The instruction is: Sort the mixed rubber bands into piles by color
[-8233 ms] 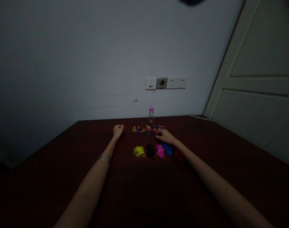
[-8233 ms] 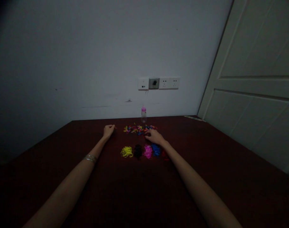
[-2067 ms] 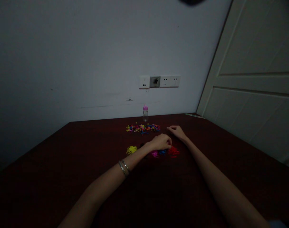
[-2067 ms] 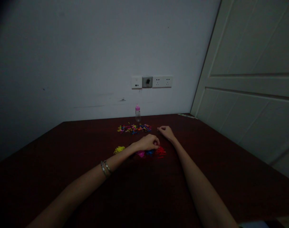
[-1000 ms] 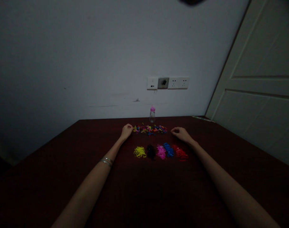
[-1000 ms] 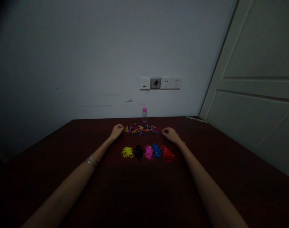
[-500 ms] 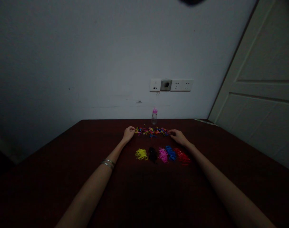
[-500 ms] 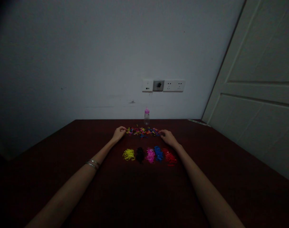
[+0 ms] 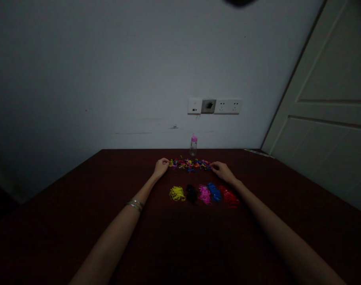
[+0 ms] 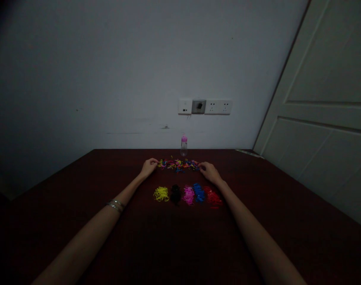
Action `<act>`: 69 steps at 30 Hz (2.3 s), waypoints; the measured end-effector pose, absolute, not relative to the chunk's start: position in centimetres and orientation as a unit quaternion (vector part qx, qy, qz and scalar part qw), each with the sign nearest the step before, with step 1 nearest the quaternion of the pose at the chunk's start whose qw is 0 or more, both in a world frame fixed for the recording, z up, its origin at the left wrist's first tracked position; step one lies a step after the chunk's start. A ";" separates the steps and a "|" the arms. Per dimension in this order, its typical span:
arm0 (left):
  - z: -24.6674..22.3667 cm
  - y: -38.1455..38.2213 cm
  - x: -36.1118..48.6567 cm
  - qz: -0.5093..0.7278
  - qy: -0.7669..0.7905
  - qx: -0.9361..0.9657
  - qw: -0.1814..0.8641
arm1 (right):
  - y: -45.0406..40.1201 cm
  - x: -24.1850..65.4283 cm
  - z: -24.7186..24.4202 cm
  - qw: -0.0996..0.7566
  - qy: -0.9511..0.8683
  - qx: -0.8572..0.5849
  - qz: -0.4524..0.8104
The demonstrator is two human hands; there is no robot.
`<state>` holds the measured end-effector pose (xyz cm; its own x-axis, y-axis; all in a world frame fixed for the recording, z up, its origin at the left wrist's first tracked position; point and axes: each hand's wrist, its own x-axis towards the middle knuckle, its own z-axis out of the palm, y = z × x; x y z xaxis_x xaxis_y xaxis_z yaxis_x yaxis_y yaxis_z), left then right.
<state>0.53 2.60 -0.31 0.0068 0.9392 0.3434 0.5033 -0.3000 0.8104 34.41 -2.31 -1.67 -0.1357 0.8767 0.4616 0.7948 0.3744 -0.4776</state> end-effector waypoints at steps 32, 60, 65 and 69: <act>-0.2 2.5 0.6 0.439 0.548 0.672 0.235 | -5.5 32.4 4.9 0.091 -0.724 -0.486 0.480; 1.6 -0.2 7.7 0.235 0.442 0.853 0.150 | -3.3 37.3 -1.5 0.418 -0.647 -0.599 0.219; 1.6 0.1 7.9 0.244 0.457 0.840 0.163 | -3.0 37.5 -1.8 0.423 -0.653 -0.592 0.212; 1.6 0.2 7.9 0.246 0.460 0.839 0.154 | -2.9 37.6 -1.9 0.417 -0.654 -0.594 0.213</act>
<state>7.92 0.20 1.62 0.4563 0.8476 0.2710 0.6956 -0.5297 0.4853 37.61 -2.93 -1.94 0.0536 0.9547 0.2927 0.5999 0.2036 -0.7737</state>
